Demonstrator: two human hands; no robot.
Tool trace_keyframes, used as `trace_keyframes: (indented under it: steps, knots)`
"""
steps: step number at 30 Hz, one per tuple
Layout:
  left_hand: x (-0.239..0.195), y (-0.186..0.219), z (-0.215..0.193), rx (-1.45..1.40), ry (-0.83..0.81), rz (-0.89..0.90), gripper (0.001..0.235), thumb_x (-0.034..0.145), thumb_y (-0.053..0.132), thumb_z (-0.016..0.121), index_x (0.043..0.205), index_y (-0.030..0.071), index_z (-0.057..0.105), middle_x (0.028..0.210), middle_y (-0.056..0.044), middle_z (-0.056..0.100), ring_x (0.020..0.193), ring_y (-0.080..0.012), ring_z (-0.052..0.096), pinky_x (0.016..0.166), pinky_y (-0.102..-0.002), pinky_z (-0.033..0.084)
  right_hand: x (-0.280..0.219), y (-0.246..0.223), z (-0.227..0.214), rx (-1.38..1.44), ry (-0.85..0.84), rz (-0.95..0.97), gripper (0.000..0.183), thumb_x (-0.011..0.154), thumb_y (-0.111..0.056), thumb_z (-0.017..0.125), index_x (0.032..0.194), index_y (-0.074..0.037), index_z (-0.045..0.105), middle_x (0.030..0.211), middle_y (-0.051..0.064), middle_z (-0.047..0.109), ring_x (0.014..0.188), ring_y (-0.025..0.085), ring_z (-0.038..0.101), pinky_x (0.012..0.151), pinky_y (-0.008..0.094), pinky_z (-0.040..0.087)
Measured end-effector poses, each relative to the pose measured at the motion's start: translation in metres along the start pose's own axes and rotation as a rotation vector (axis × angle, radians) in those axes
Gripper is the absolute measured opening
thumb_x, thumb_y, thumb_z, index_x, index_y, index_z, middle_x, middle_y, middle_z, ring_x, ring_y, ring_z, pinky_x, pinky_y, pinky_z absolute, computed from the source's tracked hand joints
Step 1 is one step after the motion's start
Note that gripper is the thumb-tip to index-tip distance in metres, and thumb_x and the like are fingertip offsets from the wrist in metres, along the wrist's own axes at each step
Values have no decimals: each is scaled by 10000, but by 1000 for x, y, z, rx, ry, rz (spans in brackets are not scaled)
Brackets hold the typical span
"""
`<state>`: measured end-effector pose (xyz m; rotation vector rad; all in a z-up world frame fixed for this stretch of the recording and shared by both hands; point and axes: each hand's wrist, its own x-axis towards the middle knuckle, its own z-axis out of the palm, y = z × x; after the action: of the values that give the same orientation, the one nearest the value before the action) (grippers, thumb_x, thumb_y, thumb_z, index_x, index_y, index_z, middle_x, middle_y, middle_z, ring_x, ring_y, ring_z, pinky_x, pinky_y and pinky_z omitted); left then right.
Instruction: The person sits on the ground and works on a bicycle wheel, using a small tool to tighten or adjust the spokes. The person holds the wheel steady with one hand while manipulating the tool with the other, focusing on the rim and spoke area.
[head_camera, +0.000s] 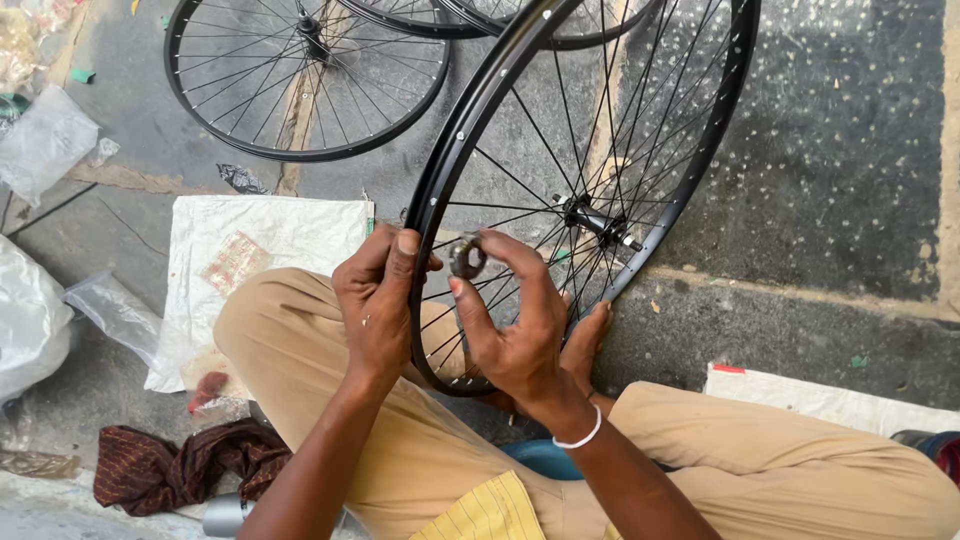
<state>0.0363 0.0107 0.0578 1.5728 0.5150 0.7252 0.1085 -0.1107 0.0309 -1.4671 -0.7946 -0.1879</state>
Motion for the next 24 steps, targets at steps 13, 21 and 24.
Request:
trace_keyframes:
  steps: [13,21,24]
  knots:
    - [7,-25,-10,-191,120,22,326,1065,304,676,986,-5,610,901,-50,667,828,-114,604,796,-265,498,36,38,-7,499,-527,363,357,944,-156,700,1289,-74,659,1251,82,695,1091,182,677,946,331,535]
    - [4,-24,-8,-162,164,2,327,1029,320,702,1062,0,642,937,-25,661,842,-79,587,768,-227,471,38,24,21,-415,-532,160,508,853,-25,768,1348,-75,662,928,14,694,898,142,655,746,274,512]
    - [4,-20,-5,-212,165,-63,326,976,344,686,1018,24,639,889,-34,703,807,-113,684,749,-255,561,40,24,14,365,-466,307,514,778,-13,787,1264,10,619,1030,90,644,825,148,561,678,279,500]
